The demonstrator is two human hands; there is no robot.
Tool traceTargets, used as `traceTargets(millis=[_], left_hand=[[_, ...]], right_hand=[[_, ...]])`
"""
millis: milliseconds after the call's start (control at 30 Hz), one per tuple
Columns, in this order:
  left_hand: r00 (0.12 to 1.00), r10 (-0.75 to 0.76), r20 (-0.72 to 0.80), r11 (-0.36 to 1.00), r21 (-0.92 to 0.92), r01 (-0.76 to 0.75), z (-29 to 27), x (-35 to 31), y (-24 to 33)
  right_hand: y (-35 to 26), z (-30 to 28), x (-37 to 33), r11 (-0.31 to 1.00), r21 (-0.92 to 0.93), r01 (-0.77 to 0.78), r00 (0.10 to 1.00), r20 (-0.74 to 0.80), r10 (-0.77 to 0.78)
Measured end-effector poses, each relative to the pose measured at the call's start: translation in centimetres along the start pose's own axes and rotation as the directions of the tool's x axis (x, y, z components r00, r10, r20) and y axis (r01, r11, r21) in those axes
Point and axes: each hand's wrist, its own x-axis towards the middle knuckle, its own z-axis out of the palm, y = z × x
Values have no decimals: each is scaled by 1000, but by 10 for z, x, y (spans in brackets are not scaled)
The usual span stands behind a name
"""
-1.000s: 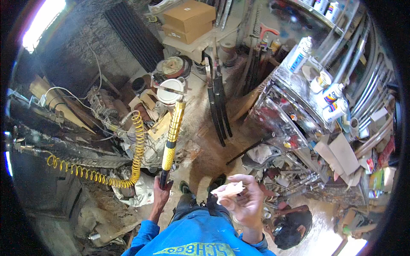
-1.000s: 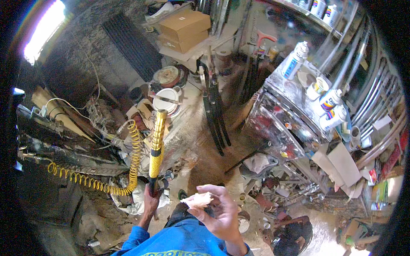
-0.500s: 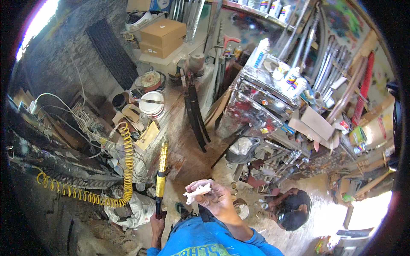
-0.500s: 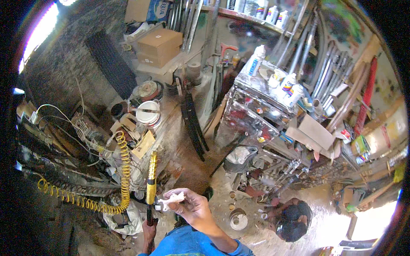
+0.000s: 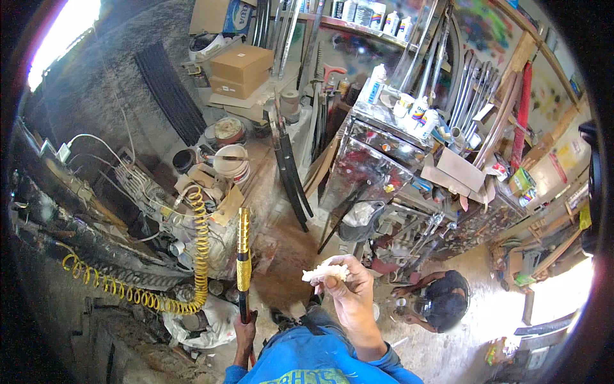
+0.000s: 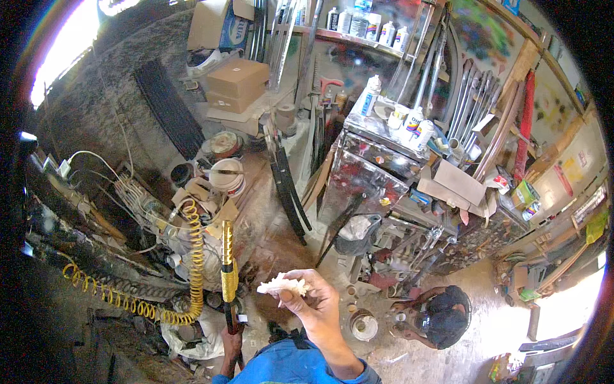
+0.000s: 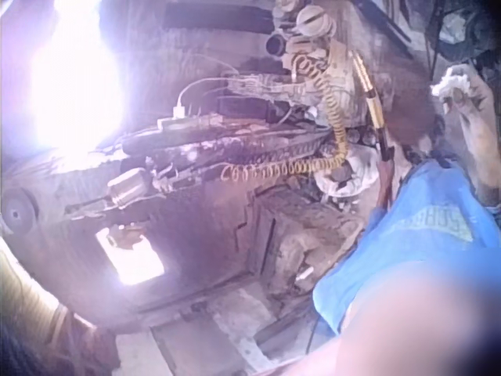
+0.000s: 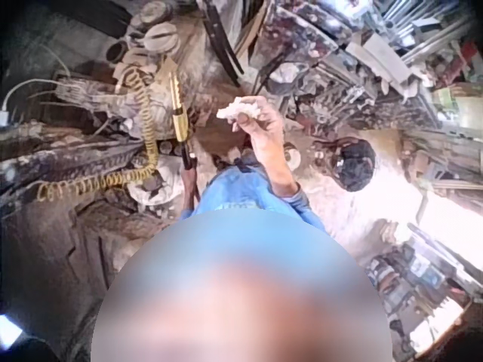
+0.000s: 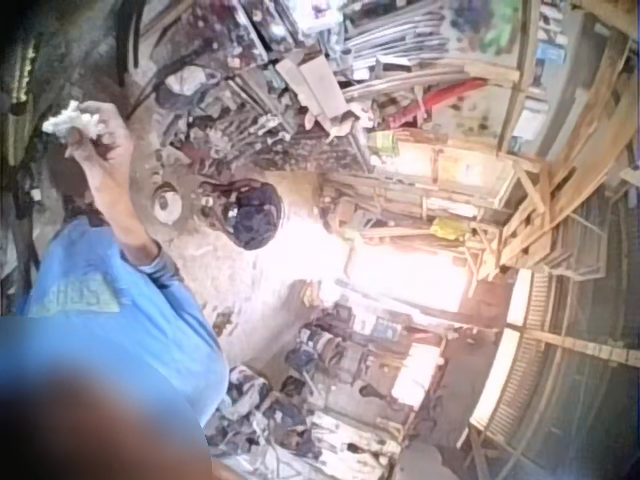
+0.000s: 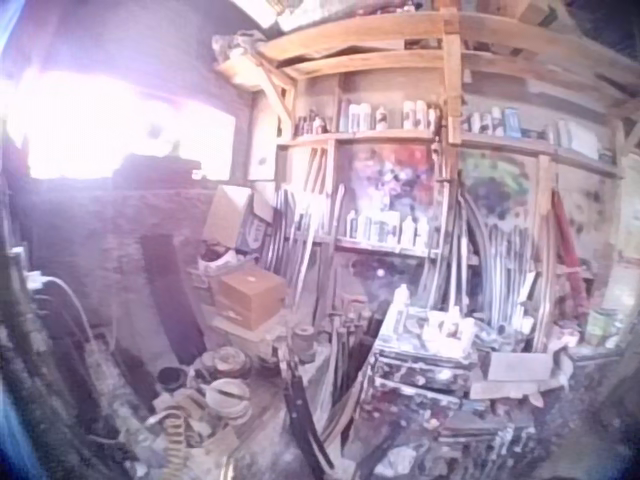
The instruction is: The person picks up a long red metal rod and a can of pink spray paint in a cluttered workshop. They spray the rod with pink paint while holding it with one hand and rotating it to cover the surface. The person then places the spray can back on a shelf.
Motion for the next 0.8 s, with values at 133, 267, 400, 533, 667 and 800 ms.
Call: traceTargets(millis=[133,267,400,533,667,800], left_hand=[[998,54,-13,998,10,-54,-1,9,5],[998,60,-3,998,37,-60,3,13,9],[995,96,-10,994,53,-95,9,12,12],[993,109,34,991,68,-111,12,9,16],[993,81,83,994,69,-87,12,5,17],[993,41,107,996,71,-48,12,2,10]], right_hand=[[-1,7,-1,999,-17,37,999,10,-37],[2,13,-1,988,-103,115,992,-33,-119],[5,17,0,977,-117,178,983,-22,-182],[2,22,0,973,-118,201,979,-17,-204],[-3,22,-6,954,-249,169,983,-22,-180],[-4,16,-10,954,-264,144,975,-126,-182]])
